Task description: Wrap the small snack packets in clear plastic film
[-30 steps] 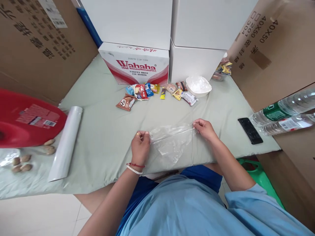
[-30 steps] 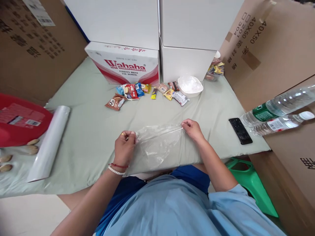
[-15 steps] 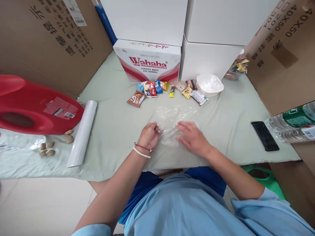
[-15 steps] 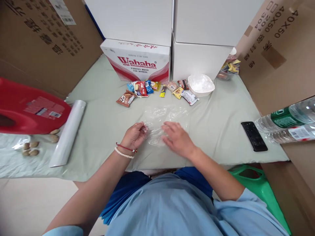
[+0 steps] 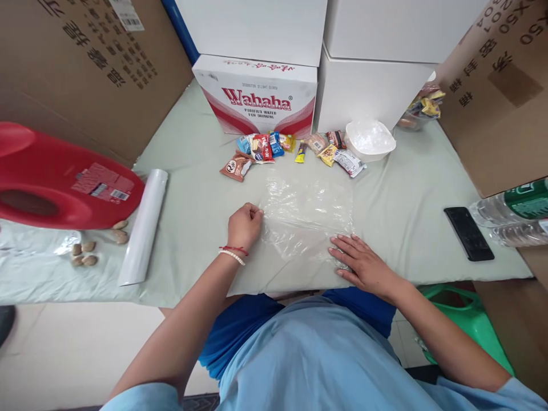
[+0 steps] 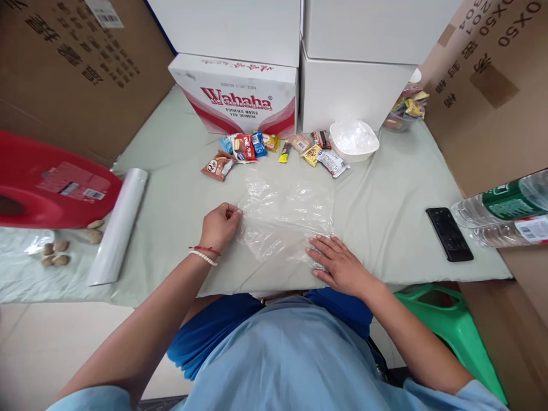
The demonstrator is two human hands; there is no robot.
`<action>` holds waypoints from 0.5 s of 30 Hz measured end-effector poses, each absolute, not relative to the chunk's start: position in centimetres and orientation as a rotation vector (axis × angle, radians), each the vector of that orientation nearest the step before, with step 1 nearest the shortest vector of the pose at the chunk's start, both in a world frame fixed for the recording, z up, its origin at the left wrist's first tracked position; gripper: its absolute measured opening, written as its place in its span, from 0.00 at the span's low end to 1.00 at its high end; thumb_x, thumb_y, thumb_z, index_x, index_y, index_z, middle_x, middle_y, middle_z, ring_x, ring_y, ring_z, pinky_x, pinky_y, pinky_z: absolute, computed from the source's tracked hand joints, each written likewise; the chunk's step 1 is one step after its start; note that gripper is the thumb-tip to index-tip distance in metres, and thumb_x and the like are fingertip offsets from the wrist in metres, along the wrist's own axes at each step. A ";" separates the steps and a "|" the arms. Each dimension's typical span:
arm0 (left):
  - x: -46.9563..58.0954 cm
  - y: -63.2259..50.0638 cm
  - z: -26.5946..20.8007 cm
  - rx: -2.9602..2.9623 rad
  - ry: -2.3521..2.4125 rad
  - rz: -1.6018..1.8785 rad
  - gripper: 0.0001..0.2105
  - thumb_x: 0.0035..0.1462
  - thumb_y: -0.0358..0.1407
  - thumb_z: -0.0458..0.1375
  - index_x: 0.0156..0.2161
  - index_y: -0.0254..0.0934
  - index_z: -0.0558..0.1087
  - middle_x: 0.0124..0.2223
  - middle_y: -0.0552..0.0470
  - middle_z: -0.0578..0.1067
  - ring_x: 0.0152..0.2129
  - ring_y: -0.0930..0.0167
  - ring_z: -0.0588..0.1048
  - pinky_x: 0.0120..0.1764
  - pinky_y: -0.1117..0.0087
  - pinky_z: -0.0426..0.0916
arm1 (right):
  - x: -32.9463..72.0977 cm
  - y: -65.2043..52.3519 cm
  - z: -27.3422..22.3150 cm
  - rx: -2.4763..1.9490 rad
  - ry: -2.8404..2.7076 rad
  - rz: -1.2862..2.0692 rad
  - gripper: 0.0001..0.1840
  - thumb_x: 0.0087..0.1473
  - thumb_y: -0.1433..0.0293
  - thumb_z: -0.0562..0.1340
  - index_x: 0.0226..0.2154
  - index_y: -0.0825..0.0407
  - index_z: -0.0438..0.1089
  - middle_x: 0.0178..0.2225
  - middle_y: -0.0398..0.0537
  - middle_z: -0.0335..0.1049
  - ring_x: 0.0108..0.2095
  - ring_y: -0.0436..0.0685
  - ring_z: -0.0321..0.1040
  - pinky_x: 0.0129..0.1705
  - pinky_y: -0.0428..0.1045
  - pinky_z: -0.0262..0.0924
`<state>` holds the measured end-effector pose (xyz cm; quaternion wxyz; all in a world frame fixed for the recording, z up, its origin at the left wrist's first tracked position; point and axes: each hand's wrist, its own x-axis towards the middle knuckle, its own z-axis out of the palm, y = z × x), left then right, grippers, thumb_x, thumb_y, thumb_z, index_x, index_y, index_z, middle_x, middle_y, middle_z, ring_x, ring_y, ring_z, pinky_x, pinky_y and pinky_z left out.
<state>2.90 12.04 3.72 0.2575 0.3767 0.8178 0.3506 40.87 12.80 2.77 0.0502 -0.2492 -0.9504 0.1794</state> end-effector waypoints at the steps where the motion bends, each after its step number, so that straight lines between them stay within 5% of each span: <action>1: 2.9 11.6 3.6 1.085 2.243 0.940 0.04 0.57 0.35 0.62 0.37 0.38 0.75 0.35 0.50 0.75 0.32 0.64 0.72 0.43 0.60 0.68 | 41.3 12.9 3.1 -0.759 -2.860 0.585 0.29 0.72 0.59 0.59 0.71 0.45 0.62 0.74 0.54 0.56 0.75 0.67 0.52 0.74 0.72 0.50; 4: 3.0 10.0 3.4 1.635 2.218 0.908 0.20 0.57 0.33 0.62 0.56 0.38 0.74 0.56 0.40 0.74 0.49 0.57 0.74 0.54 0.53 0.70 | 41.5 13.2 5.0 -0.754 -2.658 0.685 0.24 0.71 0.61 0.59 0.66 0.46 0.68 0.71 0.57 0.62 0.71 0.66 0.60 0.70 0.69 0.59; 6: 3.1 9.0 3.3 2.110 2.026 0.788 0.22 0.61 0.30 0.57 0.59 0.43 0.74 0.64 0.41 0.71 0.59 0.55 0.70 0.59 0.49 0.67 | 40.5 13.4 6.5 -0.777 -2.478 0.690 0.19 0.72 0.64 0.58 0.61 0.46 0.72 0.64 0.57 0.70 0.64 0.64 0.68 0.64 0.65 0.68; 10: 2.4 7.8 2.9 2.438 1.727 0.577 0.22 0.61 0.23 0.51 0.50 0.46 0.80 0.61 0.46 0.76 0.63 0.57 0.69 0.62 0.48 0.66 | 36.6 13.9 8.1 -0.850 -2.224 0.621 0.15 0.72 0.65 0.59 0.57 0.45 0.72 0.54 0.55 0.76 0.54 0.62 0.74 0.56 0.60 0.72; 15: 0.8 6.9 2.7 2.366 1.603 0.565 0.21 0.58 0.22 0.50 0.46 0.44 0.81 0.58 0.47 0.79 0.62 0.59 0.72 0.62 0.47 0.69 | 33.7 14.5 6.6 -0.907 -2.296 0.678 0.31 0.68 0.63 0.63 0.69 0.47 0.58 0.50 0.54 0.75 0.39 0.58 0.73 0.45 0.57 0.74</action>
